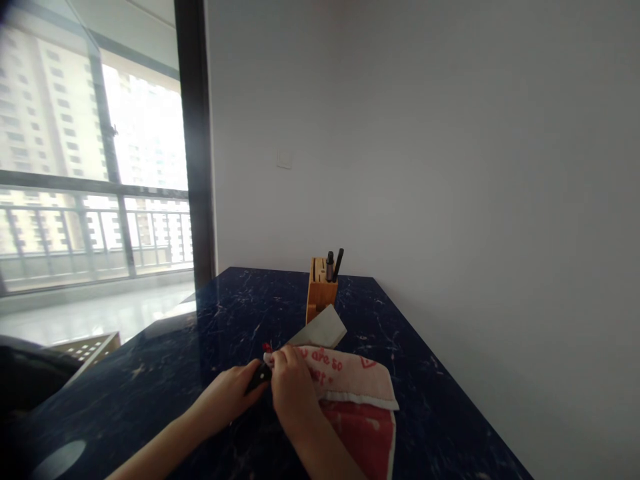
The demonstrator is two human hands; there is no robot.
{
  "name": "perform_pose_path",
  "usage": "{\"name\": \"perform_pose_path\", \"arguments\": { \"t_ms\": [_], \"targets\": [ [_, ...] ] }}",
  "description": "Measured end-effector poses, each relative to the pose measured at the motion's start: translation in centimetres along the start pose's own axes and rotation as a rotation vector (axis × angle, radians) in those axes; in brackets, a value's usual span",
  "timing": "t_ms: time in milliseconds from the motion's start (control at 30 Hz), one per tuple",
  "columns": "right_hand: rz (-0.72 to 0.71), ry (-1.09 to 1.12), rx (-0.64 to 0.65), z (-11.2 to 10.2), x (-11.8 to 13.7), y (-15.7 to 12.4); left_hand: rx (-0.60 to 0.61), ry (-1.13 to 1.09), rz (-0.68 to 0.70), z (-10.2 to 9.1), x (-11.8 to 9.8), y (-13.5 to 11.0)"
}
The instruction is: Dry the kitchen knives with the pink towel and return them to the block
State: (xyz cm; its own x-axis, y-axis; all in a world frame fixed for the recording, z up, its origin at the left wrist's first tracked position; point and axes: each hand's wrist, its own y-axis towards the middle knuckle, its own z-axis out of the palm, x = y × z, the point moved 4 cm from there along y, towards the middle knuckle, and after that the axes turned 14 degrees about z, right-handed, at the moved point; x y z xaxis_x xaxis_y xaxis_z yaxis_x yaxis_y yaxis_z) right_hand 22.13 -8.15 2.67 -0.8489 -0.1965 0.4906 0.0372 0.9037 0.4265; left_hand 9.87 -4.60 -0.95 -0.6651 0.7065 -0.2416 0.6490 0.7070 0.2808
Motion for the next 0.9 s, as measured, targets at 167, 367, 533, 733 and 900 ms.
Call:
{"name": "perform_pose_path", "arguments": {
  "t_ms": [167, 367, 533, 733, 900],
  "targets": [
    [0.011, -0.012, 0.02, -0.14, 0.02, -0.09, -0.022, -0.002, 0.037, 0.04, -0.02, 0.12],
    [0.041, 0.011, 0.005, 0.1, -0.37, -0.21, -0.013, 0.006, 0.028, -0.12, -0.17, 0.15],
    [0.028, 0.026, -0.009, 0.29, -0.12, -0.11, -0.006, 0.001, 0.032, -0.44, -0.58, 0.12],
    [0.072, 0.007, 0.024, 0.17, -0.25, -0.25, -0.006, -0.014, 0.028, -0.43, -0.6, -0.01],
    [0.028, -0.009, 0.01, 0.03, 0.16, -0.14, -0.017, -0.015, 0.041, -0.34, -0.55, 0.0]
  ]
}}
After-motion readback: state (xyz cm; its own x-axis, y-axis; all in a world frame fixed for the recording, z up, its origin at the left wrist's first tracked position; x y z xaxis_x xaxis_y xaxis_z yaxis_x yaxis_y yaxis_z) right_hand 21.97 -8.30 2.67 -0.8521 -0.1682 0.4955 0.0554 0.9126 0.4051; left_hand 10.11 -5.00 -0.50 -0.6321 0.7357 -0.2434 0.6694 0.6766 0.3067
